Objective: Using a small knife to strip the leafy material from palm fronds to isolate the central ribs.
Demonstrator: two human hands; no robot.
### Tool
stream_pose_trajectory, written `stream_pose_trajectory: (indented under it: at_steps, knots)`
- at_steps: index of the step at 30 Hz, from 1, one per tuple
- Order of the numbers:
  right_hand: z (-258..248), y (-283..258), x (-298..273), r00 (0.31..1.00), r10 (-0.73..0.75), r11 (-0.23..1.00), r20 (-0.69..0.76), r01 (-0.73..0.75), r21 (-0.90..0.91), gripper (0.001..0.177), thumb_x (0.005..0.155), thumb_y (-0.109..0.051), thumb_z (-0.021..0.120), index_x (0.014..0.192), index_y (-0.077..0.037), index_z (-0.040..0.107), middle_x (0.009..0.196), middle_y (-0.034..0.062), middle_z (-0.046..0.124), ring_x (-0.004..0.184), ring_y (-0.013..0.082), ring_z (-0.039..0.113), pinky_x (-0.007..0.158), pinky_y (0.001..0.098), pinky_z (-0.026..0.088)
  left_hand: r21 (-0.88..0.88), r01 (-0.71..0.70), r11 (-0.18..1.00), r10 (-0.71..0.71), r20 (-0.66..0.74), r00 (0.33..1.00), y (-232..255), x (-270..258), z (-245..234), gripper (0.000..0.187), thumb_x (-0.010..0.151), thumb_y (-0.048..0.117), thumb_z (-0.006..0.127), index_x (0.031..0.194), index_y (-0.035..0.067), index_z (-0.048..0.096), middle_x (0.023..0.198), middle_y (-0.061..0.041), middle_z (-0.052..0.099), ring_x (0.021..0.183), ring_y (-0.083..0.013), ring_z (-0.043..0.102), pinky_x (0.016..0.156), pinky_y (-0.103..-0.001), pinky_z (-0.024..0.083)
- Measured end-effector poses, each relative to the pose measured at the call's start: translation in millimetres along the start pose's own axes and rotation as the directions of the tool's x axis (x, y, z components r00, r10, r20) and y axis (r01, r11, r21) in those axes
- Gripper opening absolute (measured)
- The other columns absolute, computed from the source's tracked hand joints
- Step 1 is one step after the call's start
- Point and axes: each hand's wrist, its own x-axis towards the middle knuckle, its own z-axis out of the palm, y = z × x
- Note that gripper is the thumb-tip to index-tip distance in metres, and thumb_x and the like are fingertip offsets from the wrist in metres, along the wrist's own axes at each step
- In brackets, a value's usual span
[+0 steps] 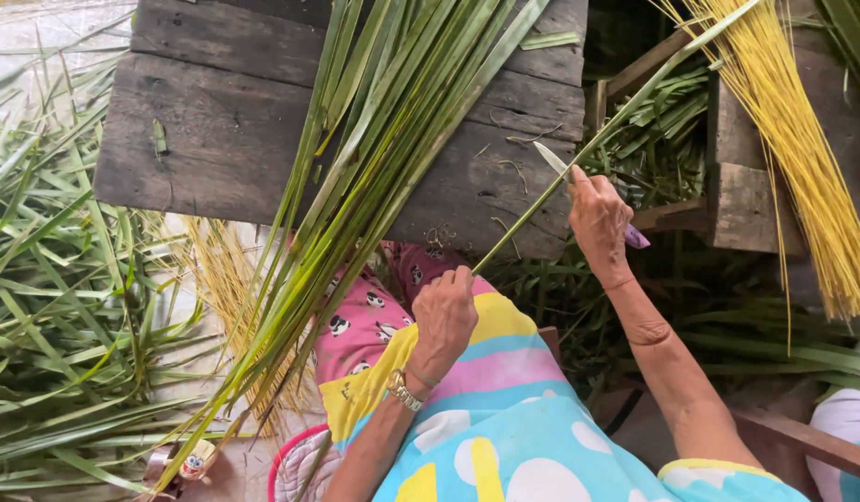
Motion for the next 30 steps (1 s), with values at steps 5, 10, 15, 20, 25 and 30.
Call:
stream_pose_trajectory:
  at_steps: [5, 10, 15, 20, 25, 30]
  knots:
    - [9, 26, 16, 0.999, 0.052, 0.998, 0.001, -0.052, -0.030, 0.031, 0.105, -0.024, 0.069, 0.136, -0.022, 0.072, 0.097, 0.0049, 0.066, 0.084, 0.0303, 0.071, 0.065, 0.0516, 0.061, -0.089, 0.042, 0.995, -0.036, 0.074, 0.997, -5, -10, -21, 0.006, 0.095, 0.014, 0.054, 0.090, 0.018, 0.056, 0.075, -0.002, 0.059, 0.069, -0.0267, 0.068, 0.058, -0.038, 0.054]
    - [10, 67, 37, 0.997, 0.080, 0.991, -0.011, -0.080, -0.104, 0.032, 0.106, -0.022, 0.071, 0.138, -0.023, 0.072, 0.099, 0.0056, 0.068, 0.083, 0.0316, 0.073, 0.064, 0.0524, 0.061, -0.078, 0.098, 0.992, -0.086, 0.146, 0.986, -32, -31, -51, 0.011, 0.092, 0.007, 0.055, 0.095, 0.017, 0.057, 0.077, -0.005, 0.059, 0.069, -0.0310, 0.067, 0.058, -0.045, 0.055]
    - [8, 108, 55, 0.994, 0.054, 0.981, -0.096, -0.071, -0.181, 0.027, 0.103, -0.012, 0.081, 0.130, -0.011, 0.075, 0.095, 0.0058, 0.075, 0.067, 0.0112, 0.066, 0.049, 0.0243, 0.052, -0.108, 0.053, 0.993, -0.036, 0.158, 0.987, -61, -46, -94, 0.021, 0.102, -0.001, 0.048, 0.086, 0.010, 0.056, 0.063, 0.004, 0.043, 0.048, -0.0074, 0.034, 0.039, -0.022, 0.026]
    - [-9, 122, 66, 0.991, 0.064, 0.985, -0.121, -0.083, -0.155, 0.029, 0.103, -0.009, 0.080, 0.132, -0.006, 0.075, 0.100, 0.0143, 0.076, 0.073, 0.0216, 0.071, 0.055, 0.0334, 0.058, -0.056, 0.059, 0.997, -0.047, 0.189, 0.981, -92, -59, -132, 0.007, 0.101, 0.006, 0.056, 0.097, 0.009, 0.061, 0.064, 0.003, 0.053, 0.046, -0.0070, 0.041, 0.035, -0.021, 0.033]
    - [5, 181, 68, 0.979, 0.092, 0.941, -0.181, -0.145, -0.307, 0.031, 0.102, -0.015, 0.084, 0.132, -0.013, 0.078, 0.094, 0.0072, 0.077, 0.071, 0.0120, 0.070, 0.045, 0.0209, 0.054, -0.038, 0.106, 0.994, -0.102, 0.088, 0.991, -128, -80, -158, 0.019, 0.105, 0.026, 0.055, 0.105, 0.012, 0.067, 0.075, 0.000, 0.068, 0.047, -0.0074, 0.055, 0.037, -0.022, 0.048]
    - [4, 200, 67, 0.974, 0.041, 0.938, -0.224, -0.115, -0.328, 0.028, 0.098, -0.015, 0.090, 0.124, -0.016, 0.082, 0.101, 0.0072, 0.080, 0.076, 0.0121, 0.075, 0.051, 0.0211, 0.058, -0.082, 0.179, 0.980, -0.165, 0.154, 0.974, -127, -82, -172, 0.014, 0.100, 0.025, 0.059, 0.108, 0.016, 0.068, 0.090, -0.001, 0.076, 0.062, -0.0128, 0.069, 0.057, -0.031, 0.064]
